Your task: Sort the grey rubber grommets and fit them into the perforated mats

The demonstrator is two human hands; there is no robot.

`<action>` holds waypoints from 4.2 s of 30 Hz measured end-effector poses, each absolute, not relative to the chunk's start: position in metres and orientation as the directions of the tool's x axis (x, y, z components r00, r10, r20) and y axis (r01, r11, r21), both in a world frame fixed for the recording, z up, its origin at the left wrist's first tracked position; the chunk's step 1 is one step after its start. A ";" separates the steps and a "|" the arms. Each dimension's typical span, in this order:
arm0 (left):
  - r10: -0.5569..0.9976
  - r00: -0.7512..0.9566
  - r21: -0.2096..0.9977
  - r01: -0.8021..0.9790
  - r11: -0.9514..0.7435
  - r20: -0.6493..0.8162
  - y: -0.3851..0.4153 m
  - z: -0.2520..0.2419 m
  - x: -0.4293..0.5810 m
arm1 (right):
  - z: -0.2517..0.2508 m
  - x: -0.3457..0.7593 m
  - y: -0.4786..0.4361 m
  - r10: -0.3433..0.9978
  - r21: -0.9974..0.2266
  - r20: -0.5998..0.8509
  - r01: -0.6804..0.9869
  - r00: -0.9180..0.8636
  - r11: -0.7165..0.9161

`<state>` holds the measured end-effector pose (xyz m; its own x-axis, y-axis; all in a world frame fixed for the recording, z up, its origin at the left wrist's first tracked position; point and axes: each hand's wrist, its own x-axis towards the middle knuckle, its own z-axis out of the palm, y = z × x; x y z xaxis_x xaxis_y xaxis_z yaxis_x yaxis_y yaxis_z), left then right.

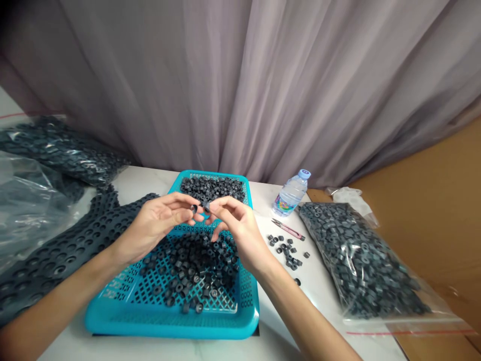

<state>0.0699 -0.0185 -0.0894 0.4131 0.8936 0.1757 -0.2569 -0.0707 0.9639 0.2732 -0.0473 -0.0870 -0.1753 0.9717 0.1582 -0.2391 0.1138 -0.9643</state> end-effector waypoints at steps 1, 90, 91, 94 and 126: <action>0.893 0.420 0.958 -0.284 -0.042 0.164 -0.018 -0.090 0.070 | -0.087 0.273 -0.047 0.970 -0.962 0.153 -0.252 -0.188 0.103; 0.832 0.554 0.933 -0.315 0.177 0.029 -0.005 -0.109 0.061 | -0.120 0.273 -0.030 0.971 -0.966 0.223 0.114 -0.087 0.232; 0.826 0.563 0.935 -0.307 0.177 0.028 -0.006 -0.109 0.061 | -0.121 0.275 -0.029 0.967 -0.955 0.238 0.159 -0.086 0.250; 0.803 0.594 0.947 -0.281 0.156 0.044 -0.005 -0.109 0.060 | -0.126 0.284 -0.024 0.935 -0.830 0.346 0.438 -0.082 0.345; 0.782 0.520 0.455 0.636 -0.623 0.343 0.082 -0.155 -0.004 | -0.156 0.308 -0.005 0.824 -0.388 0.522 0.800 -0.217 0.457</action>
